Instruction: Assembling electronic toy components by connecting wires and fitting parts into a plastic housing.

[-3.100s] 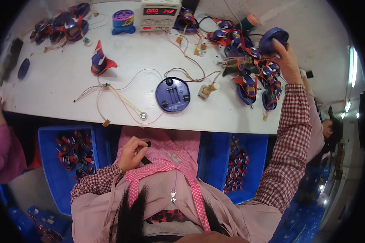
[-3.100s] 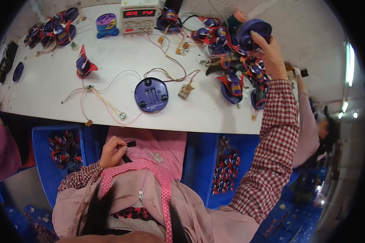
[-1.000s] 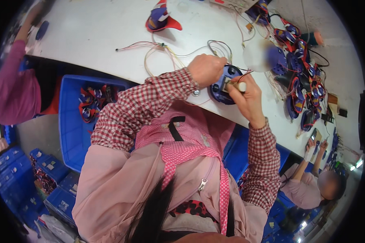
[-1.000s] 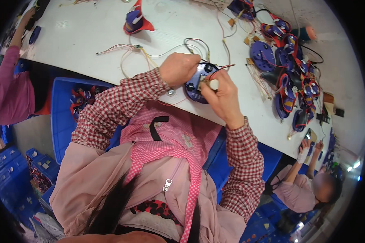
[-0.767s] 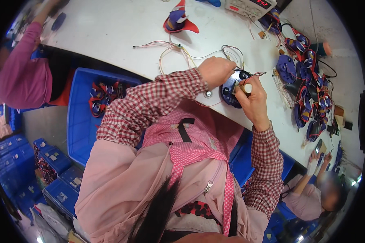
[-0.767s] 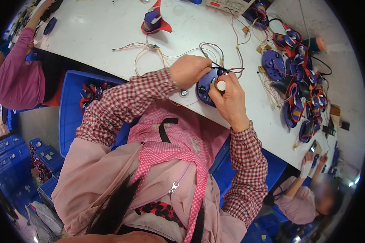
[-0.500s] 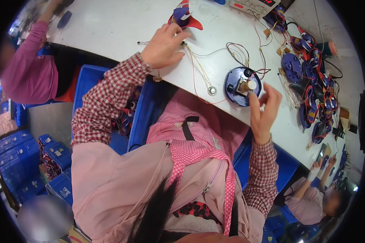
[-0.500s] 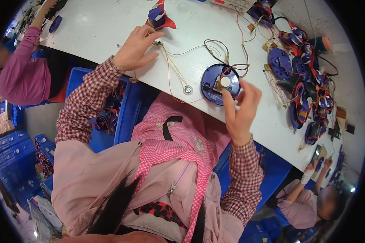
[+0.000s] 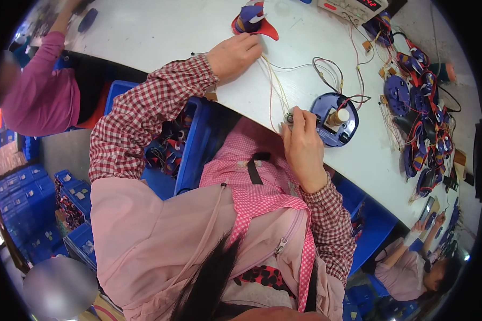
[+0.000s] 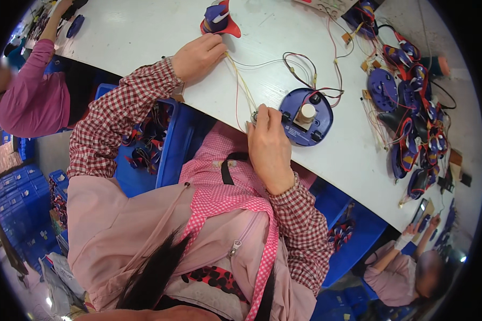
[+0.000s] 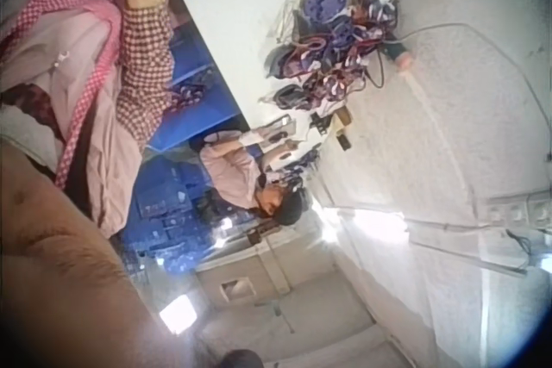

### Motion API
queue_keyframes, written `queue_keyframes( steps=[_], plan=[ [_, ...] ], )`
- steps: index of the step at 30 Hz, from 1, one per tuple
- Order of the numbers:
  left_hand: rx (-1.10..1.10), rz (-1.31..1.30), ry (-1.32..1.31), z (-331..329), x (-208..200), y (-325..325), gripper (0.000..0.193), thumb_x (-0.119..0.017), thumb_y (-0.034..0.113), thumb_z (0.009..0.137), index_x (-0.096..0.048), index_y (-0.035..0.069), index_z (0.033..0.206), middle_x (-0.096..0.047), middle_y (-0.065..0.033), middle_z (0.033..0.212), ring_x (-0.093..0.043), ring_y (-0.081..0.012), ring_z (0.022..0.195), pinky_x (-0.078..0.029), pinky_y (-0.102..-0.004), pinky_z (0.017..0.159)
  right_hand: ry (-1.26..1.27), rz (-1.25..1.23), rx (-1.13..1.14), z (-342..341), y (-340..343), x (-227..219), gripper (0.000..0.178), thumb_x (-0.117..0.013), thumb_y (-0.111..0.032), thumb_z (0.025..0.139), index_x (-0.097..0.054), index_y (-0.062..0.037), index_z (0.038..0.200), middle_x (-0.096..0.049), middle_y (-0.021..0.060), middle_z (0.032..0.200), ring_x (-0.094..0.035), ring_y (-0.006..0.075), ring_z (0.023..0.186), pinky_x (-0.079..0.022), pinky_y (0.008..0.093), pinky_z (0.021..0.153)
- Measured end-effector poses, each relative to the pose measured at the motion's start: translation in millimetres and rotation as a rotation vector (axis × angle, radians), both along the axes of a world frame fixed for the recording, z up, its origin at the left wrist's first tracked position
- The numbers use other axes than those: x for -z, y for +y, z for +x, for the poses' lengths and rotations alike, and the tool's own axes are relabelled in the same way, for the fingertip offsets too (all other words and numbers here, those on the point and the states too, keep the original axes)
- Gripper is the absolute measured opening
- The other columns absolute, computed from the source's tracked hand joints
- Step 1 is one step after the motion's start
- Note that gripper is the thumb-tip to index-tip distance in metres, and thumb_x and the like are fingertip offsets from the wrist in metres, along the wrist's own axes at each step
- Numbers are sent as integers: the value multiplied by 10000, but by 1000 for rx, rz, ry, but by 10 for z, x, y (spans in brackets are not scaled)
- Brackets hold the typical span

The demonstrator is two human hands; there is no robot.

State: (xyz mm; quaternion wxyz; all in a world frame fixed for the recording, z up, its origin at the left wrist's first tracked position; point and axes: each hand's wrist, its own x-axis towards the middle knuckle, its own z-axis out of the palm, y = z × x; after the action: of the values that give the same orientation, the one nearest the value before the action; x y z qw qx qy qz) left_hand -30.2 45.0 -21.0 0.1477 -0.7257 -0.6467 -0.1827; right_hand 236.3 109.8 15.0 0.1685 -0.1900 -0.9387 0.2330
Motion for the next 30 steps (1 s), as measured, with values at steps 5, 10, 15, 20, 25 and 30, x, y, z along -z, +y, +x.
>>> queue_keyframes(
  steps=[5,10,15,20,25,30],
  plan=[
    [-33,-16,75,12,5,-13,184,-644,92,786,-556,23,933,-525,-99,905,-552,-258,845,-480,-327,737,-77,46,34,-66,-30,54,333,-628,-93,827,-515,24,1118,-513,181,1037,-617,332,791,-526,370,640],
    [-138,73,-157,69,-285,-344,253,-652,106,785,-578,25,1013,-534,-116,937,-540,-270,855,-467,-352,756,-60,58,53,-41,-10,131,320,-637,-88,823,-530,12,1107,-511,174,1040,-608,317,763,-516,363,627],
    [-405,-58,-601,361,-319,-1207,269,-647,102,803,-603,34,1059,-536,-139,976,-533,-271,863,-456,-337,744,250,36,66,-84,-54,44,322,-652,-61,820,-542,13,1114,-524,178,1019,-588,290,707,-492,348,602],
    [-285,-63,-504,605,-152,-1230,204,-616,85,833,-612,23,1027,-558,-114,890,-547,-233,799,-459,-305,701,298,-76,-158,-155,-286,-77,349,-662,-40,811,-534,16,1131,-541,180,971,-568,275,689,-477,329,603],
    [-417,-141,-1352,1048,-286,-1050,152,-554,109,905,-616,10,1002,-594,-42,797,-553,-125,701,-465,-245,659,272,-272,-186,-345,-403,34,350,-679,-68,792,-530,15,1097,-553,162,885,-583,303,767,-490,352,637],
    [-358,-188,-1985,1206,-252,-944,186,-509,152,950,-614,1,977,-618,-14,802,-546,-55,657,-465,-198,630,322,-292,-187,-363,-322,195,287,-661,-49,806,-544,7,1063,-552,146,859,-581,288,724,-481,343,607]
  ],
)
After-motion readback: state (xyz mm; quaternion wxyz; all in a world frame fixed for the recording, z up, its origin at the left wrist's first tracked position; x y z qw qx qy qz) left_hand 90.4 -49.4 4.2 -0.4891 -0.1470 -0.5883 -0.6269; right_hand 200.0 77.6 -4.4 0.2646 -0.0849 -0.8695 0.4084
